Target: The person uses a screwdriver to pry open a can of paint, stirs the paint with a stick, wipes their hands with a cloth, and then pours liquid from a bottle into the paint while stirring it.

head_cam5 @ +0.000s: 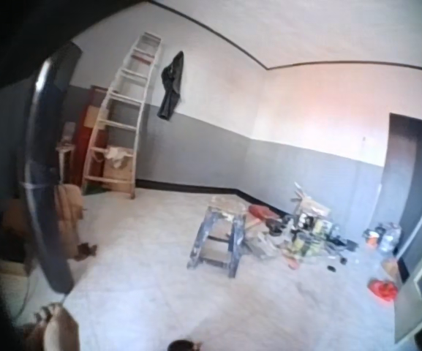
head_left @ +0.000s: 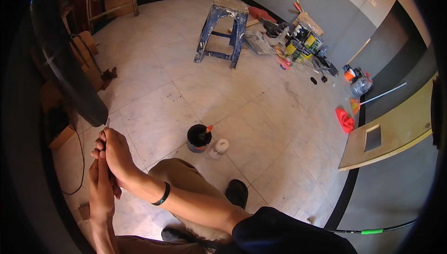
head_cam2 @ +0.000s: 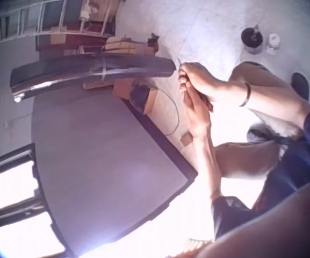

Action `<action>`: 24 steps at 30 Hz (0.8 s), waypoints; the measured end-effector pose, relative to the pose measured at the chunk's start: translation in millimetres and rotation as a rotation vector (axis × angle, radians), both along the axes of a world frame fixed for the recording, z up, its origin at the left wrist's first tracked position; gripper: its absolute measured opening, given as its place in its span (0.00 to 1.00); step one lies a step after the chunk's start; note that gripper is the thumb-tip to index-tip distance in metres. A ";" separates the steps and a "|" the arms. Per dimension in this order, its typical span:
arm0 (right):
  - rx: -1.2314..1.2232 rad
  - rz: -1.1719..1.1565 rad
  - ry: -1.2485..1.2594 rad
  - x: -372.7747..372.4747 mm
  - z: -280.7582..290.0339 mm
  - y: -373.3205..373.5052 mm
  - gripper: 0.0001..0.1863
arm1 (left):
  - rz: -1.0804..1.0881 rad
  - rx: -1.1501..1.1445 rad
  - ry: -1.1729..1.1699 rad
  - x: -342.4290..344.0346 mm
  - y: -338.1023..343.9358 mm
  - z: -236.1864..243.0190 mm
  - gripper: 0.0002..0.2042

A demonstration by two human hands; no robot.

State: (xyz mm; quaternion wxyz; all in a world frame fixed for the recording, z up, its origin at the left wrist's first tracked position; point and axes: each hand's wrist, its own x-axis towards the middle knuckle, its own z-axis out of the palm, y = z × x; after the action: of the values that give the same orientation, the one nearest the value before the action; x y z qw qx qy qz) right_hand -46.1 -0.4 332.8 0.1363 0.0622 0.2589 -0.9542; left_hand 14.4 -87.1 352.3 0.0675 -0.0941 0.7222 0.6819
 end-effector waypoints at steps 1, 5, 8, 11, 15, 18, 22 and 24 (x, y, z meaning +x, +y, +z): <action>-0.002 -0.008 -0.006 -5.3 -4.3 2.4 0.15 | -0.008 -0.002 -0.006 -3.7 7.1 0.2 0.19; 0.083 -0.093 -0.098 -20.7 -0.6 36.9 0.14 | -0.100 -0.232 0.044 -2.4 30.9 4.6 0.20; 0.061 -0.591 -0.001 -114.7 -17.0 178.9 0.12 | -0.198 -0.281 -0.079 64.6 14.2 9.1 0.20; 0.413 -0.382 0.185 -82.2 2.1 194.7 0.13 | 0.165 -0.393 0.267 66.0 -33.4 16.6 0.15; 0.980 -0.007 0.540 -14.6 10.0 215.7 0.19 | 0.030 -0.706 0.405 26.5 12.1 37.5 0.14; 1.191 0.062 0.795 16.2 41.5 193.4 0.13 | -0.132 -0.693 0.591 17.0 27.9 45.9 0.11; 1.302 0.108 1.040 28.4 57.3 163.5 0.06 | -0.043 -0.658 0.537 36.4 12.0 41.0 0.10; 1.346 0.036 1.185 30.0 58.5 157.8 0.07 | -0.052 -0.691 0.538 39.7 5.4 40.2 0.11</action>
State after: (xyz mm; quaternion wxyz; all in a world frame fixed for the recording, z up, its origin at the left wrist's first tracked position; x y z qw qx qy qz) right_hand -16.1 157.4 391.3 -0.0702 -0.3777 0.7925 -0.4738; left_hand 54.1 -81.8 392.5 -0.1413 0.0879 0.9019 0.3985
